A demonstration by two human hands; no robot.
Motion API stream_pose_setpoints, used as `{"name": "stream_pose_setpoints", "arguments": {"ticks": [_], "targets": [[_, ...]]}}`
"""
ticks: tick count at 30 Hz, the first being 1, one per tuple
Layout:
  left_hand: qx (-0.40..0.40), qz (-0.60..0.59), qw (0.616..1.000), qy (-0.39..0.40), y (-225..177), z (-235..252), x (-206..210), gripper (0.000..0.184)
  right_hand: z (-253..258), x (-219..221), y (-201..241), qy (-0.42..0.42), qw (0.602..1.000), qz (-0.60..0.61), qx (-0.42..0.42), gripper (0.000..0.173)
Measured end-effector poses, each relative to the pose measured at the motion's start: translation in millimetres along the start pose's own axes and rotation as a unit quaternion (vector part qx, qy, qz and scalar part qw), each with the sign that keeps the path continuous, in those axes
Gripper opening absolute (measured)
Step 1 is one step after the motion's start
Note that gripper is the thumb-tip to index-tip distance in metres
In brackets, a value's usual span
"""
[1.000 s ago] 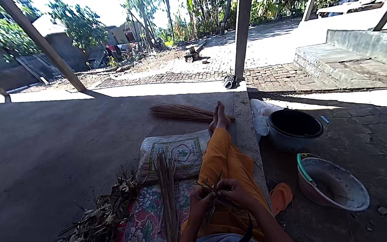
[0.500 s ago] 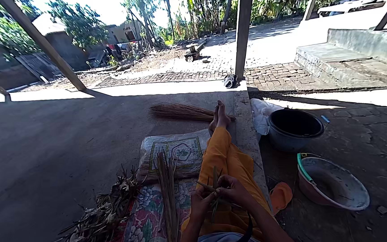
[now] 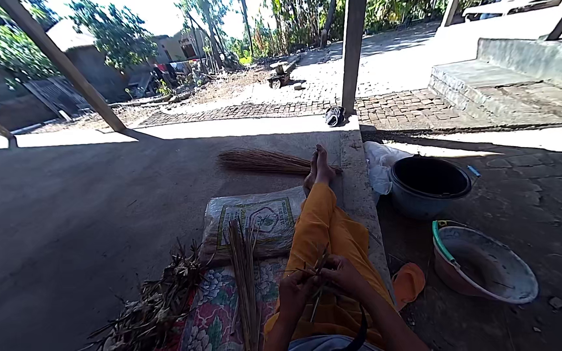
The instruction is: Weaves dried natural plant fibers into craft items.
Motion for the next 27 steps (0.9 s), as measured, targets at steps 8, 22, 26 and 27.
{"name": "stream_pose_setpoints", "arguments": {"ticks": [8,22,26,27], "targets": [[-0.127,-0.027,0.991,0.013,-0.3,4.8,-1.5,0.012,-1.4,0.7,2.6,0.038,0.999,-0.009,-0.010,0.007],[-0.221,-0.143,0.963,-0.059,11.3,10.7,6.4,0.014,3.0,-1.5,-11.5,-0.122,0.982,0.098,0.109,0.007],[-0.204,-0.145,0.965,-0.080,4.8,16.2,10.6,0.008,3.7,-6.5,-13.2,-0.137,0.984,0.081,0.083,0.008],[-0.189,-0.147,0.967,-0.091,2.2,16.9,10.8,0.008,1.2,-7.9,-8.8,-0.143,0.985,0.069,0.071,0.009]]}}
Point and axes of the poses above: each hand's wrist, its own z-axis towards the middle knuckle, its own x-axis out of the palm, y = z × x, the point moved 4 cm from there along z, towards the middle knuckle, and after that the axes turned 8 degrees about x, right-handed, at the moved point
